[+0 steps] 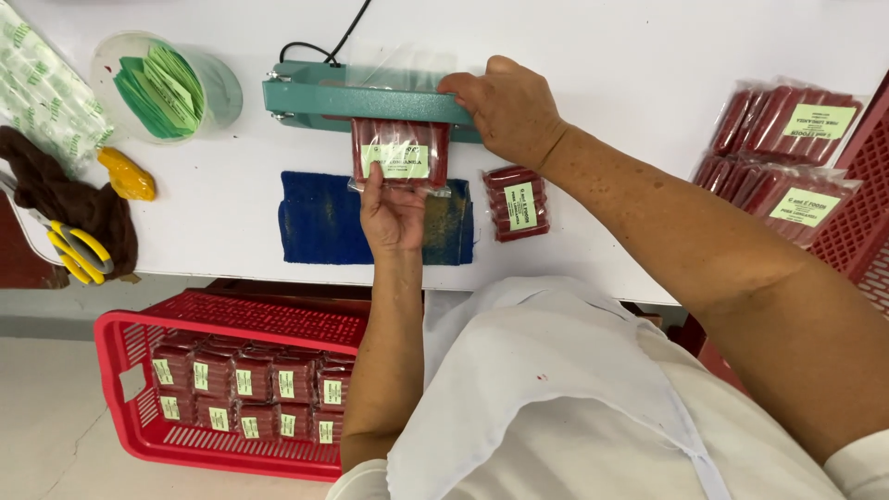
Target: The person places vacuum-sealed packages of red meat into a heat-sealing machine, seals them, and then stacks the sealed packages into a red basket. The process is repeated for multiple packages.
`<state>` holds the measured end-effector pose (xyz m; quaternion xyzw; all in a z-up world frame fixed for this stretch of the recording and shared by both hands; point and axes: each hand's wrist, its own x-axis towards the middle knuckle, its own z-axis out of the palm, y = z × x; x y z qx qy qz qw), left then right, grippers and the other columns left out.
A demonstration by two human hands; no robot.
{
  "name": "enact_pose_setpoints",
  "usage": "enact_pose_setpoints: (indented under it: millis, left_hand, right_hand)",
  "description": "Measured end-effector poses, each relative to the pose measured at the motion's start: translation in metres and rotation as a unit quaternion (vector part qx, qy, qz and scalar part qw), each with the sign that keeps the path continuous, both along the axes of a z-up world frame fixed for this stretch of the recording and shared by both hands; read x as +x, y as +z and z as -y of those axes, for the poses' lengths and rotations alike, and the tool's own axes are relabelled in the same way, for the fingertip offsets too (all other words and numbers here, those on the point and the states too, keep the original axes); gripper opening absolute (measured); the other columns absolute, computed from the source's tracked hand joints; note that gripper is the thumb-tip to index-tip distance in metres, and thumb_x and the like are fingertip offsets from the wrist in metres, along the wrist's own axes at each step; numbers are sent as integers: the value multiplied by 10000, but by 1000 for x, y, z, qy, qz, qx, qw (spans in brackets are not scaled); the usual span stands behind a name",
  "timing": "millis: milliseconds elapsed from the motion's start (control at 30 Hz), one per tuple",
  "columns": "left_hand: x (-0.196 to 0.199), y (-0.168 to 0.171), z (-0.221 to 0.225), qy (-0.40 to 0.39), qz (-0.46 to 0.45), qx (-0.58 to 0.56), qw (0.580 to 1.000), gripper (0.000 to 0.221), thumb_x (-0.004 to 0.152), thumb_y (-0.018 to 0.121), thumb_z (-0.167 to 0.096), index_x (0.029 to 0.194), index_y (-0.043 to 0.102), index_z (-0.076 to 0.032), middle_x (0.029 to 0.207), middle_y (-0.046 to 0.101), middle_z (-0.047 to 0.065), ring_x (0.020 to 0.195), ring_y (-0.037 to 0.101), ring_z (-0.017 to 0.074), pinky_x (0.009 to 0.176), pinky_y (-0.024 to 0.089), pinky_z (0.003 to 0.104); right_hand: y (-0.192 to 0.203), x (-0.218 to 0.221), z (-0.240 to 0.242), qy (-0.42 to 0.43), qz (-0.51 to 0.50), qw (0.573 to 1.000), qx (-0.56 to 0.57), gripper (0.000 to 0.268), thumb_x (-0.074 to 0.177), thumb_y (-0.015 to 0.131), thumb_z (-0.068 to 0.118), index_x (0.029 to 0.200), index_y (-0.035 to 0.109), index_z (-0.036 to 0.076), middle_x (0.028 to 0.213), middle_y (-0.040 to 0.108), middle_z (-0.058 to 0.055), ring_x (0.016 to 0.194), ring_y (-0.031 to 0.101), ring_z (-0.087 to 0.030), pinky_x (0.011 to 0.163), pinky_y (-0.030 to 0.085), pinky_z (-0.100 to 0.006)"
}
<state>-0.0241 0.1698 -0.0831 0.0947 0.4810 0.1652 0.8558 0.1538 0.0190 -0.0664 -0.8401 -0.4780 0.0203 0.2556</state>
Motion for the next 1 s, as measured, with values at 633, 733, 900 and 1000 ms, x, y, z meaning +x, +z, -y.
enact_pose_setpoints:
  millis: [633, 733, 900, 1000]
  left_hand:
    - [-21, 9, 15, -48, 141, 88, 985, 636, 816, 834, -203, 1382, 570, -83, 1251, 694, 136, 1128, 667, 285, 898, 593, 484]
    - [-41, 39, 33, -91, 200, 96, 971, 542, 888, 784, -163, 1377, 558, -103, 1276, 676, 110, 1160, 642, 270, 936, 574, 448]
    - [-46, 111, 72, -101, 174, 86, 976, 415, 901, 720, -113, 1304, 626, -78, 1223, 711, 177, 1137, 681, 324, 1016, 565, 533]
    - [-58, 86, 86, -104, 185, 78, 974, 435, 893, 714, -102, 1317, 621, -81, 1238, 703, 186, 1142, 681, 333, 1036, 554, 531]
  right_hand:
    - [85, -2, -12, 15, -87, 992, -95, 425, 1121, 353, 417, 1337, 588, 137, 738, 632, -73, 828, 564, -300, 511, 462, -454]
    - [137, -11, -10, 68, -79, 992, -71, 530, 1124, 285, 467, 1296, 637, 110, 812, 660, -77, 810, 502, -297, 632, 431, -441]
    - [113, -83, 31, 59, -69, 984, 154, 433, 1092, 469, 241, 1474, 452, 40, 1292, 529, -248, 1181, 518, -465, 953, 459, -564]
    - [111, -132, 67, 43, -279, 943, 177, 643, 1008, 589, 160, 1567, 301, 26, 1433, 474, -274, 1309, 476, -486, 1072, 406, -589]
